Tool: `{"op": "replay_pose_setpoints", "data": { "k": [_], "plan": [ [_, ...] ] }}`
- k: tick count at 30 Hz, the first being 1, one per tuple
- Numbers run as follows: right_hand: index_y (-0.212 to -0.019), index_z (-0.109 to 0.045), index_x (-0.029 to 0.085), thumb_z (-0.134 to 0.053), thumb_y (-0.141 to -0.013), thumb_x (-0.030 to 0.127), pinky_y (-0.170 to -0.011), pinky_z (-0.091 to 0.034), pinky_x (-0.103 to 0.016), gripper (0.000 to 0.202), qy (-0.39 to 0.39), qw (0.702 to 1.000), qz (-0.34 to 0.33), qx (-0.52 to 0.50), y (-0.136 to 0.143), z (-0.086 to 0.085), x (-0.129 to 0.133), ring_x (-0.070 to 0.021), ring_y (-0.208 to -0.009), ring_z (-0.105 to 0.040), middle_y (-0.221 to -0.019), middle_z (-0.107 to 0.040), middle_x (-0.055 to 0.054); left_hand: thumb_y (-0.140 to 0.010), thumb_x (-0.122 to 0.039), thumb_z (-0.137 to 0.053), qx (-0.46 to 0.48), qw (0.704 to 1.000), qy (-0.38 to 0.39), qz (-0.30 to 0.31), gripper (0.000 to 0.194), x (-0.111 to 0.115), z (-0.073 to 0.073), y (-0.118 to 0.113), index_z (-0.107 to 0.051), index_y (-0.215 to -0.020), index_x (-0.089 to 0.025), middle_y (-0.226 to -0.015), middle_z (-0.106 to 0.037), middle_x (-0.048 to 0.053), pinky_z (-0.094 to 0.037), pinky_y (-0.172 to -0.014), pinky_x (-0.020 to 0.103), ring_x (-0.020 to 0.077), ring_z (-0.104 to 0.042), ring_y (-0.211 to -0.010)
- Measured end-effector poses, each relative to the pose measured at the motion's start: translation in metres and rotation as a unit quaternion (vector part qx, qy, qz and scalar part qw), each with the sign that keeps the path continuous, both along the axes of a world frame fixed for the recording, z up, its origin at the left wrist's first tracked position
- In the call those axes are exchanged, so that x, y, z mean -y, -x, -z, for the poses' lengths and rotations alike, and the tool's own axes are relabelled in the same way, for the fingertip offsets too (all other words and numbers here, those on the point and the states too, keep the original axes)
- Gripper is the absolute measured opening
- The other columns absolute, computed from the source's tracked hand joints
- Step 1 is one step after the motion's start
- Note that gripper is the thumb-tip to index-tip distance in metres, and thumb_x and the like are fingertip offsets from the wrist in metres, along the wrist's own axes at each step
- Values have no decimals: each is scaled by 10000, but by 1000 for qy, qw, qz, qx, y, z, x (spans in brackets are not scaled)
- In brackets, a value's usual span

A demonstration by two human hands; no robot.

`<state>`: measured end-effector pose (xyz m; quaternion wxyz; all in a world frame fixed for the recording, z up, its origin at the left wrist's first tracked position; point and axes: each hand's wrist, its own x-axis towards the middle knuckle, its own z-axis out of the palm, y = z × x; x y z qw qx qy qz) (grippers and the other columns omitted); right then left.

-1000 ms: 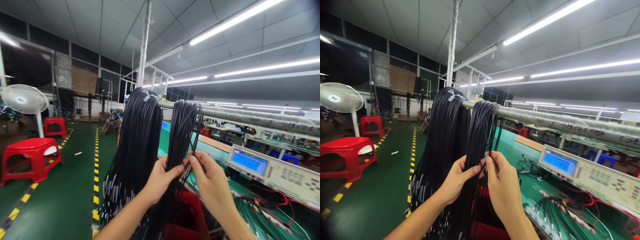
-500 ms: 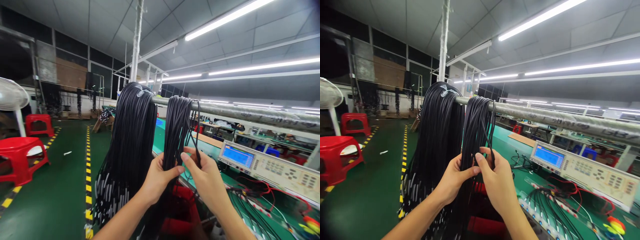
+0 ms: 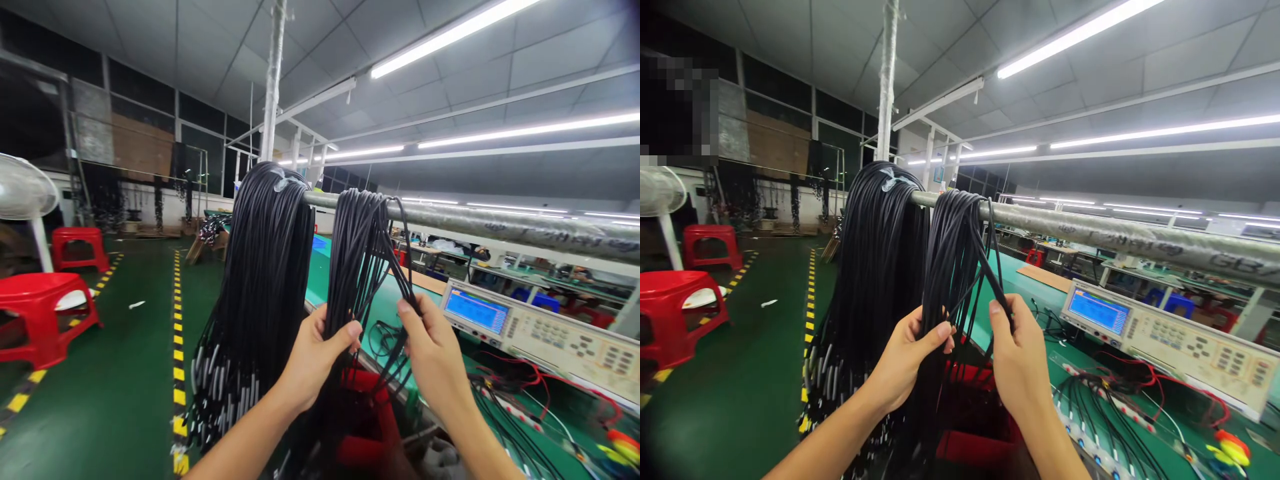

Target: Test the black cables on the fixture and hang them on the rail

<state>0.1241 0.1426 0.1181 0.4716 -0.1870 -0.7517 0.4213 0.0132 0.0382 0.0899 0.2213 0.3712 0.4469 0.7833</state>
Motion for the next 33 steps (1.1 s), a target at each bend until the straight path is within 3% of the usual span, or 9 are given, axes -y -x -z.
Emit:
{"op": "replay_pose_setpoints", "data": {
  "k": [7,13,16,19,22,25,30,33],
  "plan": [
    [-932,-612,196,-567,-857,509,-539,-447,-261,325,43,991,-126,-15,18,-9,23,-145,-588,-533,-715,-597,-1,-740,-394,-736,8,1000,-10,27,273,-3,0,-6,-606,-839,-175,-574,-568,-51,-384,-537,226,83,-456,-534],
    [-736,-565,195,-548,-873,503,-581,-420,-256,337,-13,998,0,-60,14,-3,8,-146,-645,-499,-686,-544,3,-775,-369,-703,30,999,-2,26,220,4,-2,-1,-644,-865,-176,-740,-630,-13,-454,-657,250,117,-558,-686],
    [-741,-532,203,-501,-902,517,-580,-427,-251,354,35,994,-69,-79,15,1,6,-128,-605,-501,-648,-503,28,-787,-368,-689,14,999,4,30,214,5,-1,1,-644,-866,-175,-690,-624,-20,-429,-645,247,114,-547,-658],
    [-941,-591,214,-529,-889,520,-486,-400,-237,317,83,986,-136,-54,20,-1,17,-107,-506,-470,-618,-492,57,-772,-349,-710,-9,1000,-4,19,201,2,0,-1,-633,-817,-168,-612,-595,-39,-396,-607,236,97,-497,-599],
    [-1026,-626,192,-632,-827,489,-496,-433,-251,357,70,989,-124,-29,22,-8,29,-121,-514,-524,-625,-555,43,-724,-329,-758,0,1000,-6,19,238,-1,-1,-3,-633,-851,-171,-588,-578,-53,-376,-560,234,94,-466,-566],
    [-898,-640,184,-639,-818,471,-555,-458,-272,298,40,995,-85,-29,21,-11,30,-137,-546,-548,-627,-589,25,-706,-325,-774,7,1000,-10,21,254,0,-3,-4,-632,-849,-171,-616,-591,-48,-394,-573,234,99,-488,-586],
    [-771,-552,208,-550,-863,457,-567,-411,-260,266,7,997,6,-74,18,-5,11,-139,-593,-478,-626,-499,36,-787,-344,-697,19,999,-13,31,195,10,-3,1,-650,-852,-167,-735,-657,-5,-460,-679,235,112,-564,-703],
    [-763,-519,214,-521,-881,448,-622,-439,-264,262,44,993,-57,-96,20,-2,8,-148,-639,-510,-651,-511,28,-808,-334,-674,25,999,-21,42,186,13,-2,2,-668,-899,-172,-744,-652,-10,-468,-688,230,106,-567,-707]
  ]
}}
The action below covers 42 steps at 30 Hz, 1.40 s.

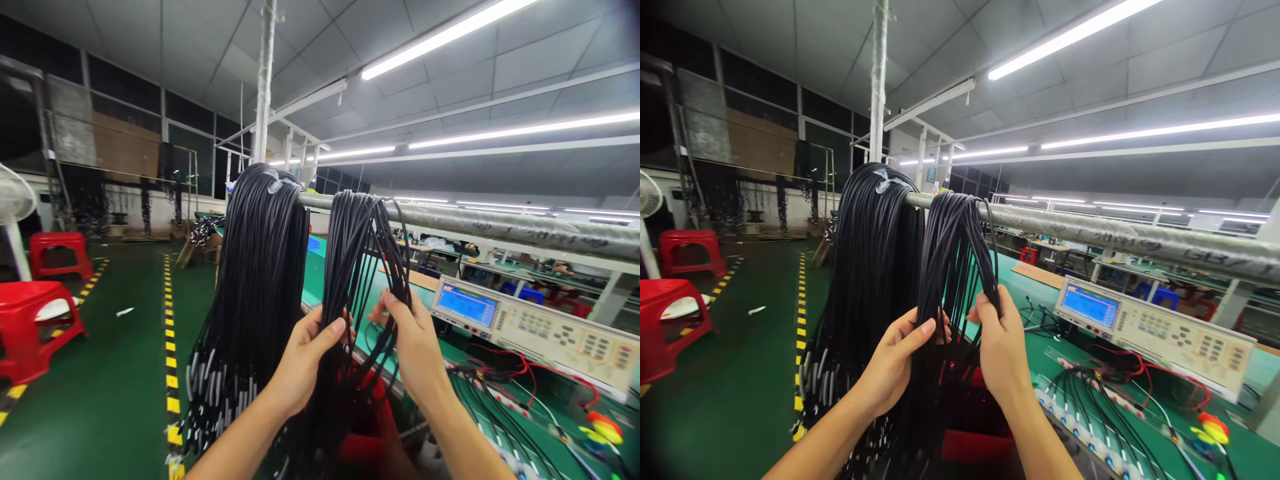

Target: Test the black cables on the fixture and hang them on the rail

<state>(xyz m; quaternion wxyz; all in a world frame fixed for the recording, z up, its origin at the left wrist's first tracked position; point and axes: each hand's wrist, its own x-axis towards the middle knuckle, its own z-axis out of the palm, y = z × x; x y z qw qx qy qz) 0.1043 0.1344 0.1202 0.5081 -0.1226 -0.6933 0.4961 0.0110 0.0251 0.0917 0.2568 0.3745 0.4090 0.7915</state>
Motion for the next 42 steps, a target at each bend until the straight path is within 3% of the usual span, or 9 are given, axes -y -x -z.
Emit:
{"op": "replay_pose_setpoints", "data": {
  "k": [5,18,21,23,26,28,31,36,42],
  "plan": [
    [-918,-567,219,-590,-856,479,-467,-356,-228,268,65,990,-115,40,4,0,16,-89,-462,-364,-579,-426,81,-752,-318,-735,7,1000,5,7,212,-4,-1,-3,-657,-892,-179,-638,-629,-39,-455,-586,232,93,-538,-573],
    [-805,-656,171,-642,-815,439,-567,-420,-263,269,-49,993,10,103,2,-9,22,-147,-603,-542,-654,-618,-7,-733,-288,-754,-29,998,-8,-52,204,-9,-3,-4,-666,-863,-158,-684,-630,-42,-433,-643,217,84,-516,-647],
    [-777,-611,190,-627,-829,459,-547,-368,-251,274,-67,993,54,80,-4,-6,16,-125,-570,-463,-610,-533,32,-755,-332,-728,-42,996,24,-78,204,-3,-2,1,-613,-771,-165,-609,-605,-50,-418,-619,215,80,-510,-605],
    [-773,-588,201,-616,-842,454,-558,-360,-246,263,-43,998,17,49,-12,-6,14,-119,-578,-428,-602,-466,48,-769,-335,-707,-57,994,42,-86,210,3,-7,8,-576,-736,-173,-557,-581,-59,-405,-594,212,76,-498,-567],
    [-791,-583,205,-603,-848,417,-670,-429,-255,220,66,979,-192,2,-24,-14,14,-136,-709,-502,-735,-533,14,-765,-306,-697,-99,990,48,-83,192,9,-31,19,-547,-738,-188,-502,-543,-77,-376,-527,206,69,-466,-498],
    [-795,-583,206,-596,-834,383,-676,-453,-275,182,141,923,-358,-3,-27,-29,16,-136,-688,-512,-758,-549,1,-751,-283,-696,-136,987,39,-75,179,8,-57,22,-538,-757,-201,-476,-527,-88,-369,-486,208,71,-457,-454],
    [-849,-618,201,-586,-831,387,-560,-430,-253,190,178,868,-464,-6,-19,-65,19,-100,-531,-421,-647,-477,28,-725,-259,-697,-178,983,11,-50,170,-1,-100,19,-541,-765,-206,-499,-544,-82,-394,-454,212,80,-478,-433],
    [-888,-623,180,-593,-862,424,-483,-367,-201,248,157,902,-399,-39,9,-127,33,-60,-476,-347,-600,-427,64,-732,-261,-649,-135,990,-12,-41,120,-10,-145,10,-553,-719,-190,-531,-532,-65,-337,-371,166,54,-440,-400],
    [-850,-578,218,-580,-873,363,-522,-400,-194,147,96,952,-187,-222,-20,-148,30,-56,-489,-401,-594,-447,68,-756,-219,-638,-115,993,-28,-23,211,-5,-176,34,-505,-599,-171,-554,-442,-76,-323,-341,164,23,-343,-380]
  ]
}}
